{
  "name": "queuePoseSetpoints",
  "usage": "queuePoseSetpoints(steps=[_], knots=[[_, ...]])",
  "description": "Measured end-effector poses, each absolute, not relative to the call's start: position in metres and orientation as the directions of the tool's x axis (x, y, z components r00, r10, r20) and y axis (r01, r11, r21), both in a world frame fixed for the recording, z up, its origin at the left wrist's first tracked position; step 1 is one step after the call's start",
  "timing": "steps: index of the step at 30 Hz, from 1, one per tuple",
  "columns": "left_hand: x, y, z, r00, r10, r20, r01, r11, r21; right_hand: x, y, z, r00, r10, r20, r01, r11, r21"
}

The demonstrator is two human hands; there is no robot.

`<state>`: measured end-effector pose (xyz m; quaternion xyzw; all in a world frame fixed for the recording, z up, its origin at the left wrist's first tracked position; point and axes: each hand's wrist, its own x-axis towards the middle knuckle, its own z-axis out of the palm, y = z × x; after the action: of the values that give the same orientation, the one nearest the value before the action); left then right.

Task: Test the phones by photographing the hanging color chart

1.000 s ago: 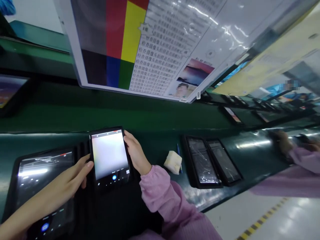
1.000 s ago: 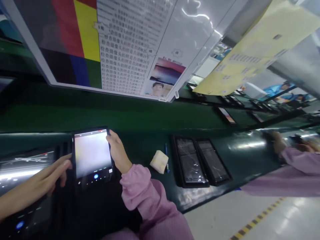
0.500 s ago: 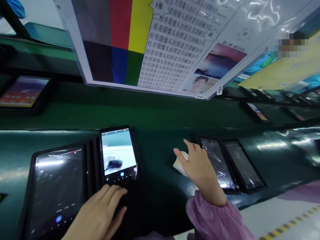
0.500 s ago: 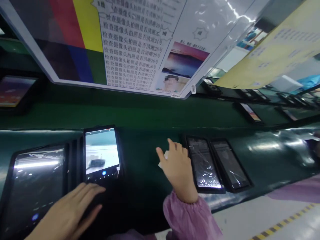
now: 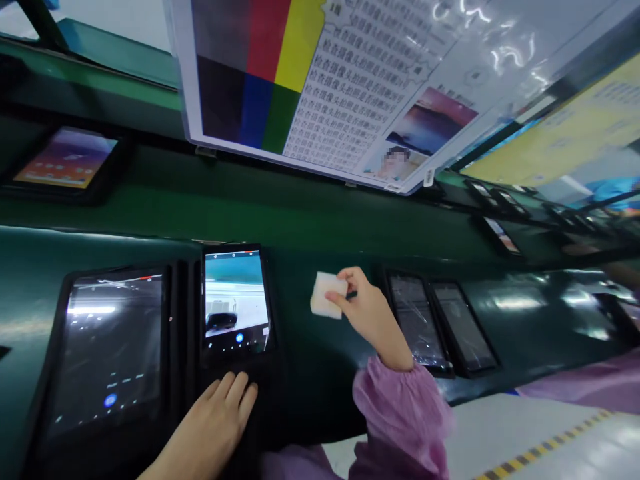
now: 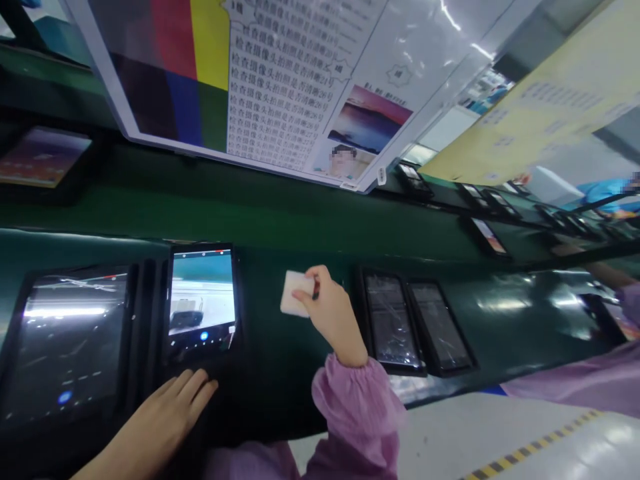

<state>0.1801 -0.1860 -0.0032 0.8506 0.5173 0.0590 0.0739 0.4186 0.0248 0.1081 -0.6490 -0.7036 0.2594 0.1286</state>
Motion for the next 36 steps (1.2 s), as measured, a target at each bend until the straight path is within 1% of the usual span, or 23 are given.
queuePoseSetpoints(steps=[3, 5, 8, 10, 11, 13, 14, 17, 20, 25, 28, 32, 36], knots=[[0.178, -0.199, -0.012, 0.52, 0.853, 0.037, 0.824, -0.513, 0.242, 0.387, 0.038, 0.107, -0.219, 0.975, 0.041, 0.726, 0.191, -0.661], [0.172, -0.202, -0.011, 0.563, 0.823, 0.079, 0.772, -0.557, 0.307, 0.365, 0.045, 0.102, -0.291, 0.946, 0.14, 0.641, 0.302, -0.706], [0.157, -0.198, 0.002, 0.611, 0.769, 0.187, 0.658, -0.625, 0.419, 0.342, 0.048, 0.093, -0.369, 0.895, 0.248, 0.541, 0.424, -0.726], [0.144, -0.194, 0.012, 0.596, 0.754, 0.275, 0.62, -0.65, 0.44, 0.336, 0.046, 0.088, -0.38, 0.873, 0.304, 0.499, 0.471, -0.728], [0.137, -0.193, 0.016, 0.581, 0.753, 0.308, 0.623, -0.656, 0.426, 0.336, 0.046, 0.086, -0.376, 0.867, 0.326, 0.484, 0.484, -0.729], [0.124, -0.193, 0.022, 0.531, 0.768, 0.357, 0.663, -0.639, 0.389, 0.338, 0.044, 0.081, -0.365, 0.862, 0.351, 0.468, 0.496, -0.731], [0.118, -0.193, 0.024, 0.506, 0.785, 0.358, 0.687, -0.617, 0.383, 0.339, 0.044, 0.079, -0.361, 0.862, 0.356, 0.465, 0.497, -0.732], [0.108, -0.193, 0.028, 0.462, 0.844, 0.271, 0.731, -0.536, 0.422, 0.342, 0.044, 0.072, -0.355, 0.862, 0.361, 0.468, 0.498, -0.73], [0.109, -0.188, 0.034, 0.458, 0.867, 0.194, 0.735, -0.492, 0.467, 0.343, 0.046, 0.067, -0.348, 0.861, 0.372, 0.475, 0.504, -0.721], [0.117, -0.181, 0.042, 0.439, 0.889, 0.131, 0.749, -0.443, 0.492, 0.345, 0.045, 0.067, -0.351, 0.85, 0.394, 0.466, 0.523, -0.714], [0.117, -0.179, 0.044, 0.413, 0.901, 0.135, 0.767, -0.424, 0.482, 0.346, 0.043, 0.066, -0.362, 0.845, 0.394, 0.475, 0.531, -0.701], [0.116, -0.177, 0.044, 0.432, 0.882, 0.188, 0.774, -0.469, 0.425, 0.345, 0.044, 0.06, -0.365, 0.841, 0.4, 0.523, 0.54, -0.659], [0.115, -0.177, 0.042, 0.434, 0.88, 0.191, 0.785, -0.474, 0.398, 0.343, 0.046, 0.055, -0.347, 0.839, 0.419, 0.579, 0.543, -0.608]])
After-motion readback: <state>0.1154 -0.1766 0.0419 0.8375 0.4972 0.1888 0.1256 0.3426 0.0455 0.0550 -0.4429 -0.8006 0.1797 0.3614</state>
